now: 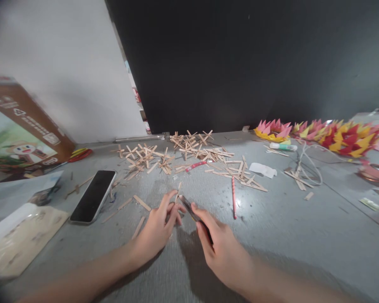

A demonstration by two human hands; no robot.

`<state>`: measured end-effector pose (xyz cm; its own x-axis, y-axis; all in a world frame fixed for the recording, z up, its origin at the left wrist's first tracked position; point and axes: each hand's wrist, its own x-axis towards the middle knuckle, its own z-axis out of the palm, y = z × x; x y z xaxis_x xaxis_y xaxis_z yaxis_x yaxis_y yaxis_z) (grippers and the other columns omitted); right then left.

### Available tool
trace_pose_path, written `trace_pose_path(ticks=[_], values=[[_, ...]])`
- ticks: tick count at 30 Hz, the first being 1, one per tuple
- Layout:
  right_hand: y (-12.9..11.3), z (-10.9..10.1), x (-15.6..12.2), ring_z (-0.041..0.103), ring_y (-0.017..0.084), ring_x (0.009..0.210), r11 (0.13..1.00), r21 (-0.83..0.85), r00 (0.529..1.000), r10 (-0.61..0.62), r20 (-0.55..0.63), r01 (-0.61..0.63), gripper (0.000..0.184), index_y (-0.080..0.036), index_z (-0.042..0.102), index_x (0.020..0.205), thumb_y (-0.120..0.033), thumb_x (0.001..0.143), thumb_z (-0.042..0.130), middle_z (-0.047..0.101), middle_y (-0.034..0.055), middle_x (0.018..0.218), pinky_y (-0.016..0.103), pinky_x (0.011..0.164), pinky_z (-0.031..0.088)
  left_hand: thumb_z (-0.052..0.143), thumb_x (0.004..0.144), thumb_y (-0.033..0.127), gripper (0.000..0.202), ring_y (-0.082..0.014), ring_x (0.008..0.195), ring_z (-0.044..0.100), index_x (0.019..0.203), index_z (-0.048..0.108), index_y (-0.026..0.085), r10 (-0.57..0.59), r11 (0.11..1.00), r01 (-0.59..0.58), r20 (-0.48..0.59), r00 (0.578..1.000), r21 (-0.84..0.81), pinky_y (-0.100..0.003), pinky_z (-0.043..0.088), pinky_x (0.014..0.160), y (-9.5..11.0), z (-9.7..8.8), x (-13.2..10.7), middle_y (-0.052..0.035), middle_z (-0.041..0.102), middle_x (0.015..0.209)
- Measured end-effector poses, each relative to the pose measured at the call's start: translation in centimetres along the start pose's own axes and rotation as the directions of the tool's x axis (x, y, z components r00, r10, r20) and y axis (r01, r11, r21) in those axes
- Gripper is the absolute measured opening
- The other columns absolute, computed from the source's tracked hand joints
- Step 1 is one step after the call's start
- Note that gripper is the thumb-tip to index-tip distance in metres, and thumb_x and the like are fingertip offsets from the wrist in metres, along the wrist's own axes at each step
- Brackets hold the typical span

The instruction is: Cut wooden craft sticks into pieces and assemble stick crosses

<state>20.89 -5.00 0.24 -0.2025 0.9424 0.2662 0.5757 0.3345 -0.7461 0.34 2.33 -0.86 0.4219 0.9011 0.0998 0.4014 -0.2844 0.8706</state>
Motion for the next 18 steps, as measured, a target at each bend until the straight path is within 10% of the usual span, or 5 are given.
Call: trace_pose_path(ticks=[18], values=[[0.42,-0.21,0.31,0.068,0.015,0.072,0.992,0.095,0.996,0.082,-0.018,-0.08,0.042,-0.024,0.057,0.148,-0.038,0.111,0.042,0.074,0.0056,0.095,0.026,0.069,0.057,0.039,0.111,0.045,0.036,-0.0159,0.066,0.069,0.14,0.038,0.023,0.005,0.964,-0.009,-0.017,1.0,-0.267,-0.028,0.053,0.066,-0.13,0.33,0.44,-0.0033,0.074,0.094]])
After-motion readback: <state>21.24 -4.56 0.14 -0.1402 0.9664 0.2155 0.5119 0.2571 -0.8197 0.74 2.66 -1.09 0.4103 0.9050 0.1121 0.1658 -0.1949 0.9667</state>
